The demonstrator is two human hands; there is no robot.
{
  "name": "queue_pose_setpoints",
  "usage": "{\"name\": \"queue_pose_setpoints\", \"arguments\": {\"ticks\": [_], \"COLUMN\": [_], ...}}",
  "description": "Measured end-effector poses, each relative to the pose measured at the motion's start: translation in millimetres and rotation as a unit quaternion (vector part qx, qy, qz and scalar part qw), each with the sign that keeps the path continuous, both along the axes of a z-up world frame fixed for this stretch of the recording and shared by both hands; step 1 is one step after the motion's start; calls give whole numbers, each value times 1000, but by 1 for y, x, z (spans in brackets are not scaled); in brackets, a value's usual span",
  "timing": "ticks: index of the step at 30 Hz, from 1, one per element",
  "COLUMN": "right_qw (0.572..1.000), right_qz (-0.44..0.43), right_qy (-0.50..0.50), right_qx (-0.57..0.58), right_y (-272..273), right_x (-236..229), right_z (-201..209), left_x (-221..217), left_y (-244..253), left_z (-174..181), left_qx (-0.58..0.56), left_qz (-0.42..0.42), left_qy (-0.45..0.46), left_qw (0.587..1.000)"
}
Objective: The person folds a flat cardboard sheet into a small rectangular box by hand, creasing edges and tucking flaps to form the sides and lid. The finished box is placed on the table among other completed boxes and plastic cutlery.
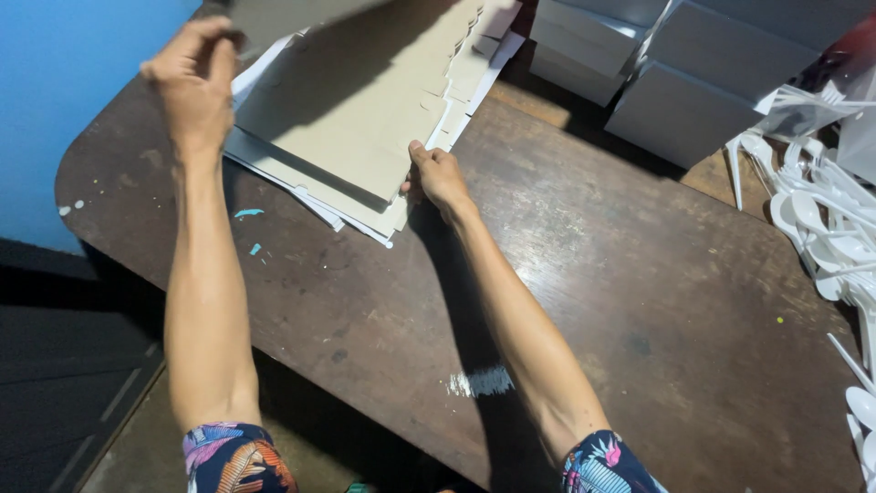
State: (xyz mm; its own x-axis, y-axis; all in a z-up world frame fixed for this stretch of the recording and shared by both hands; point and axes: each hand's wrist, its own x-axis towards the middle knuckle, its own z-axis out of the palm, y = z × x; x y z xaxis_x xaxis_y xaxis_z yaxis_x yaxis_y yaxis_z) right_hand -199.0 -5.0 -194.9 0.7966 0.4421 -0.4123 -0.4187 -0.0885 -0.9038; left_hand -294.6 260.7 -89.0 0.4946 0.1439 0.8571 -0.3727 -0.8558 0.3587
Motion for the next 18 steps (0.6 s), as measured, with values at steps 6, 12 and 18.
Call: {"name": "queue_pose_setpoints", "arguments": {"ticks": [6, 12, 18], "right_qw": [1000, 995, 994], "right_qz": [3, -13, -32], "right_qy": [5, 35, 21], "right_qx": [1, 95, 106], "right_y": [0, 1, -2], "right_x": [5, 13, 29], "right_z": [-8, -28, -48], "left_x": [-17, -71, -110], "left_y": [-3, -71, -119], "left_z": [40, 49, -9], "left_qx": [56, 199, 205], "left_qz": [93, 49, -6], "left_qy": [-154, -46, 19], "left_qw": [982, 978, 979]}}
